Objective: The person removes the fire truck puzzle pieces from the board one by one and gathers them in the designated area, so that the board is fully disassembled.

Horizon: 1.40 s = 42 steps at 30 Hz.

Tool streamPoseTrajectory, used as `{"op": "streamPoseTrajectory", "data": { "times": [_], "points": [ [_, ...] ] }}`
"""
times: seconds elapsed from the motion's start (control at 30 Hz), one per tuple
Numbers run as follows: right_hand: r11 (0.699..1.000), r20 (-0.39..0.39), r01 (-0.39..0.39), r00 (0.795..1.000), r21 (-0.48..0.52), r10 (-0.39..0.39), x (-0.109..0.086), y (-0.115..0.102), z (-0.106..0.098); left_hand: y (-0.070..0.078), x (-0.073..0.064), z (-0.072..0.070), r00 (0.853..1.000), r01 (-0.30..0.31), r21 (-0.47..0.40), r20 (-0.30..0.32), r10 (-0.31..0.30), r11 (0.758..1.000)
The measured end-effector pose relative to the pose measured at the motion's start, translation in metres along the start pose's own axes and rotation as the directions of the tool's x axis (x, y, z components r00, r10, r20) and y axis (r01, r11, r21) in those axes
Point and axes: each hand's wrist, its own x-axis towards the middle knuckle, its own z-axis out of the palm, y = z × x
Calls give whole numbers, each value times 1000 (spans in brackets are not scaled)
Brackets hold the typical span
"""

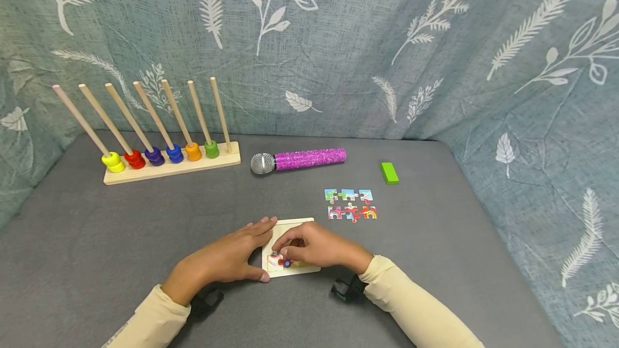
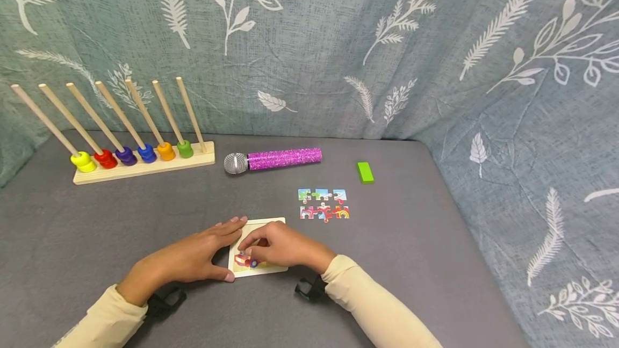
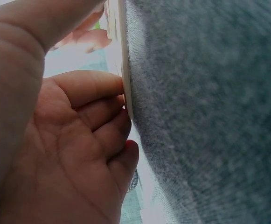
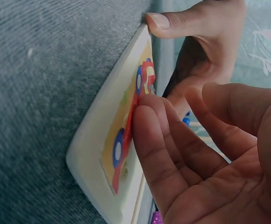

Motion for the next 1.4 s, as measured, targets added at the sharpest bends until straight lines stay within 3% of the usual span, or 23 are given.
{"op": "streamPoseTrajectory", "data": {
  "times": [0.43, 0.67, 1.0, 1.2, 1.4],
  "points": [
    [994, -38, 93, 995, -64, -95, 5, -2, 4, -1, 1, 1, 1000, -4, -6, -12, 4, 1000],
    [997, 10, 41, 999, 57, -42, 8, -5, 9, 0, 1, 1, 1000, -4, 2, -10, 4, 1000],
    [1000, 85, 23, 996, 18, -25, 6, -5, 9, 0, 0, 2, 1000, -17, 15, -16, 18, 1000],
    [998, 45, 54, 998, -16, -53, 4, -5, 10, 1, 0, 1, 1000, -12, 8, -9, 12, 1000],
    [999, -3, 47, 999, 12, -47, 1, -3, 7, 1, 0, 0, 999, -32, 7, -23, 32, 999]
  ]
}}
